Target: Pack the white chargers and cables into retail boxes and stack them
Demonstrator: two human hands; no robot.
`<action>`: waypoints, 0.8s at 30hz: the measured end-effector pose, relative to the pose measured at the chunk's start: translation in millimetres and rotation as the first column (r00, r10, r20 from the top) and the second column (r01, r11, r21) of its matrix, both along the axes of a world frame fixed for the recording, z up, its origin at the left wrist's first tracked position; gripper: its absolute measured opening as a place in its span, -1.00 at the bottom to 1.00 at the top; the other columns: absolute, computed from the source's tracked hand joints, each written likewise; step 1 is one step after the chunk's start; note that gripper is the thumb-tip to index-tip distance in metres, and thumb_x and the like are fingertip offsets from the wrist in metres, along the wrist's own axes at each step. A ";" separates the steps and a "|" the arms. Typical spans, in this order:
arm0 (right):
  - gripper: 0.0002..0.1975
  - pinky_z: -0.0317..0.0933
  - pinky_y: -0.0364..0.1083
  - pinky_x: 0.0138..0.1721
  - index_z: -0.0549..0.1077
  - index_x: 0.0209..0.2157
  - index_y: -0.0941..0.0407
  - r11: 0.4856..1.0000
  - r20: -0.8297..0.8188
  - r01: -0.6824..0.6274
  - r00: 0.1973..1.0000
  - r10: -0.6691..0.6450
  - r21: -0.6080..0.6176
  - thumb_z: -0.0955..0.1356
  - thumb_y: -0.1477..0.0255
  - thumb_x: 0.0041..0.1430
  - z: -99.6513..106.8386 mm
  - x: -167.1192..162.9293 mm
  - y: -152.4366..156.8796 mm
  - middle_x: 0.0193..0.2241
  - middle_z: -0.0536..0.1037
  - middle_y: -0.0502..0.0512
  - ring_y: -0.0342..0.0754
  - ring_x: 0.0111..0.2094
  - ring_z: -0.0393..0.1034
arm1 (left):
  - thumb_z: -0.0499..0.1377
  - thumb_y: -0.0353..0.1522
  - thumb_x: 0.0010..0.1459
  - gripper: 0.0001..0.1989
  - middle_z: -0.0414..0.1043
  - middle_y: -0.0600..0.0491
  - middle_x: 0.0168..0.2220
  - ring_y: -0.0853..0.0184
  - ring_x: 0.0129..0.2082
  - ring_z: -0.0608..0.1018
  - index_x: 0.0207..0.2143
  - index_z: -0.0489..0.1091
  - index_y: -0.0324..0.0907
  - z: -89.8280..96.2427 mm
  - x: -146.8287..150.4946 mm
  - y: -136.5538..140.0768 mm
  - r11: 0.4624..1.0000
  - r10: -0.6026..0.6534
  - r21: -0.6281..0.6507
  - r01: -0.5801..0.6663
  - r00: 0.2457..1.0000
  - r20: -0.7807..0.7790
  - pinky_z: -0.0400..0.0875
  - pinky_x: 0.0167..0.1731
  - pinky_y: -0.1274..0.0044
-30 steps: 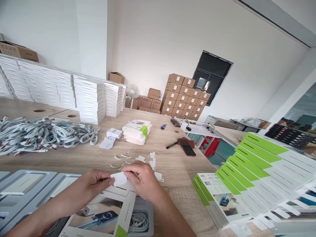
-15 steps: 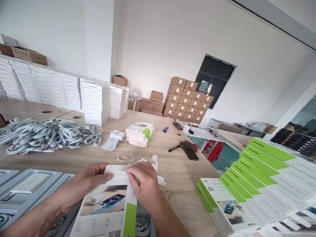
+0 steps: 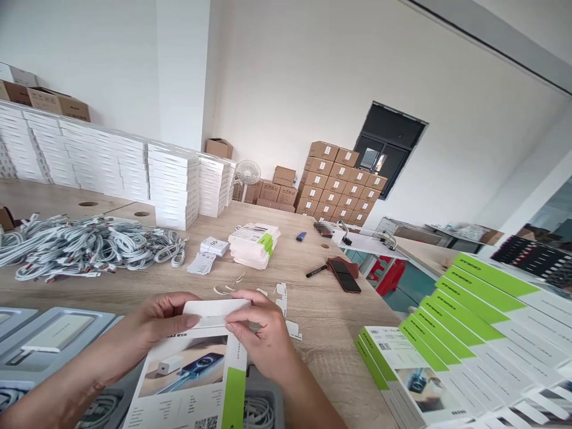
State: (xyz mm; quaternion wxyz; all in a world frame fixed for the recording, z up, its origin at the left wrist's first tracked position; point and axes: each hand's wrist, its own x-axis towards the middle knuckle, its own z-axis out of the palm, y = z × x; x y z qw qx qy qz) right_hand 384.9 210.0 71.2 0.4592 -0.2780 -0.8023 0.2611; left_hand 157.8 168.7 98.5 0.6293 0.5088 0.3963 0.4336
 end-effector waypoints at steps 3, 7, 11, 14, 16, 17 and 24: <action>-0.89 0.35 -0.09 -0.19 0.62 -0.31 0.04 1.000 -0.017 -0.008 1.000 0.008 0.010 0.43 0.50 0.12 -1.8 -0.9 0.2 -0.05 0.51 0.13 -0.06 -0.20 0.49 | 0.23 -0.33 0.13 -0.82 0.52 0.08 -0.40 0.40 -0.47 0.45 -0.22 0.47 -0.23 1.6 -0.3 -3.8 1.000 -0.010 0.027 0.011 0.999 -0.038 0.27 -0.48 0.60; -0.88 0.36 -0.10 -0.24 0.61 -0.31 0.04 1.000 -0.040 -0.001 0.999 0.000 -0.002 0.43 0.51 0.10 -2.5 -3.0 -1.7 -0.06 0.49 0.12 -0.11 -0.31 0.48 | 0.23 -0.34 0.10 -0.77 0.51 0.08 -0.36 0.34 -0.41 0.50 -0.16 0.43 -0.20 5.3 5.0 -7.7 0.998 -0.013 0.062 0.018 0.996 -0.090 0.33 -0.43 0.57; -0.87 0.34 -0.08 -0.18 0.59 -0.31 0.03 0.999 -0.038 0.011 0.999 -0.012 -0.045 0.44 0.52 0.08 1.1 -4.0 -4.3 -0.07 0.50 0.11 -0.07 -0.24 0.47 | 0.33 -0.27 -0.01 -0.71 0.46 0.13 -0.41 0.31 -0.37 0.51 -0.23 0.43 -0.17 10.5 14.1 -10.2 0.990 0.094 0.122 -0.073 0.980 -0.176 0.41 -0.35 0.55; -0.84 0.27 -0.04 -0.02 0.59 -0.31 0.02 0.996 -0.011 0.027 1.000 -0.028 -0.083 0.46 0.53 0.04 4.7 -2.4 -4.8 -0.07 0.50 0.10 0.01 -0.06 0.42 | 0.30 -0.22 0.01 -0.73 0.50 0.11 -0.40 0.26 -0.36 0.54 -0.26 0.42 -0.16 11.7 18.1 -11.1 0.990 0.110 0.110 -0.091 0.977 -0.184 0.45 -0.31 0.51; -0.82 0.23 -0.02 0.03 0.59 -0.30 0.02 0.993 0.000 0.006 1.000 -0.007 -0.117 0.48 0.52 0.02 6.3 0.0 -4.2 -0.05 0.49 0.10 0.03 0.00 0.39 | 0.30 -0.21 -0.01 -0.71 0.52 0.09 -0.40 0.23 -0.35 0.56 -0.26 0.44 -0.15 10.6 19.5 -11.1 0.990 0.111 0.111 -0.092 0.978 -0.175 0.46 -0.33 0.50; -0.82 0.23 -0.01 0.03 0.59 -0.29 0.02 0.991 -0.003 -0.012 1.000 0.011 -0.136 0.48 0.51 0.02 6.8 1.5 -3.7 -0.04 0.48 0.11 0.03 0.00 0.39 | 0.31 -0.21 -0.03 -0.71 0.52 0.09 -0.41 0.23 -0.37 0.56 -0.27 0.45 -0.15 9.4 20.2 -11.0 0.987 0.126 0.121 -0.106 0.977 -0.170 0.46 -0.35 0.51; -0.77 0.25 -0.05 -0.04 0.59 -0.26 0.01 0.968 -0.064 -0.114 0.993 0.102 -0.222 0.51 0.49 -0.02 6.1 9.8 0.7 -0.02 0.45 0.12 0.04 0.02 0.36 | 0.34 -0.18 -0.09 -0.67 0.50 0.08 -0.49 0.27 -0.49 0.54 -0.30 0.48 -0.18 -2.9 26.7 -8.7 0.961 0.232 0.186 -0.205 0.963 -0.136 0.45 -0.48 0.53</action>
